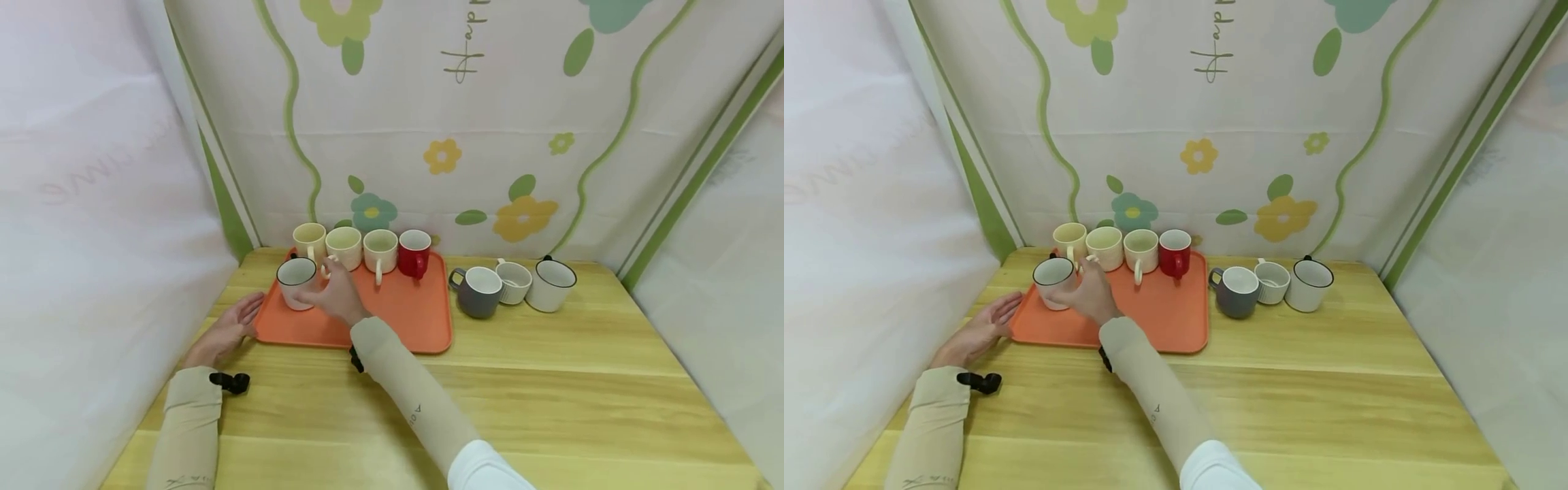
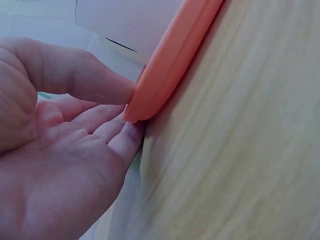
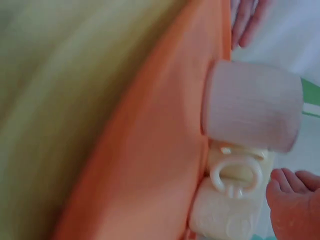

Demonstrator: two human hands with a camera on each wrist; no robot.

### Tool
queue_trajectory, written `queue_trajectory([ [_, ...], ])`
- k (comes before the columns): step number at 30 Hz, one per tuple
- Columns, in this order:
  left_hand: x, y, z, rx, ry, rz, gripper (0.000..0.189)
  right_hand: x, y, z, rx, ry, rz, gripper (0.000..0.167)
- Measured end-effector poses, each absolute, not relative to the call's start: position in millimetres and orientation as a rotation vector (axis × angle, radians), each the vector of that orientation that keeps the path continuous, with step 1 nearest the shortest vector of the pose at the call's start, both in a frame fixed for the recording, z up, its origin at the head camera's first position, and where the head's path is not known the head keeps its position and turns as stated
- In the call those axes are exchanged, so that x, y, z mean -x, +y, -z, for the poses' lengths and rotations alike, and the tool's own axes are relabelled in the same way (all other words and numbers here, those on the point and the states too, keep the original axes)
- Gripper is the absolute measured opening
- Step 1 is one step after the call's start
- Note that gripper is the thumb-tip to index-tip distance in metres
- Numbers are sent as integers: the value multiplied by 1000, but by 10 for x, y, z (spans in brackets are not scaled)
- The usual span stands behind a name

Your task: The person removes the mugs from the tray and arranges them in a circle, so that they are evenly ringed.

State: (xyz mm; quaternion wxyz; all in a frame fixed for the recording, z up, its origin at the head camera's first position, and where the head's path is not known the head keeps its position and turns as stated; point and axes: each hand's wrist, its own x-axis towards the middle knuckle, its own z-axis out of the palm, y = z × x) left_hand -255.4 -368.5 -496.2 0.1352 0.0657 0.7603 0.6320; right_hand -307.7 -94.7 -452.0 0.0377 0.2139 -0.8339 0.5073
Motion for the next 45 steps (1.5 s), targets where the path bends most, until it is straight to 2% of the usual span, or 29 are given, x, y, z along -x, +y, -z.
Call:
queue_trajectory([
  [4,2557,-3668,4973,-183,2195,-1843,107,3030,-1067,4587,-588,-2558,-1571,89],
  [10,2564,-3634,4980,-181,2180,-1849,108,3067,-1149,4586,-573,-2593,-1519,80],
  [15,2577,-3617,4973,-191,2181,-1848,107,3173,-1180,4586,-567,-2627,-1497,82],
  [27,2625,-3626,4989,-214,2152,-1857,107,3328,-1212,4554,-623,-2654,-1366,65],
  [32,2587,-3679,4998,-204,2169,-1858,107,3300,-1204,4546,-616,-2642,-1364,64],
  [45,2561,-3694,4983,-223,2141,-1883,109,3165,-793,4471,-978,-2591,-1347,64],
])
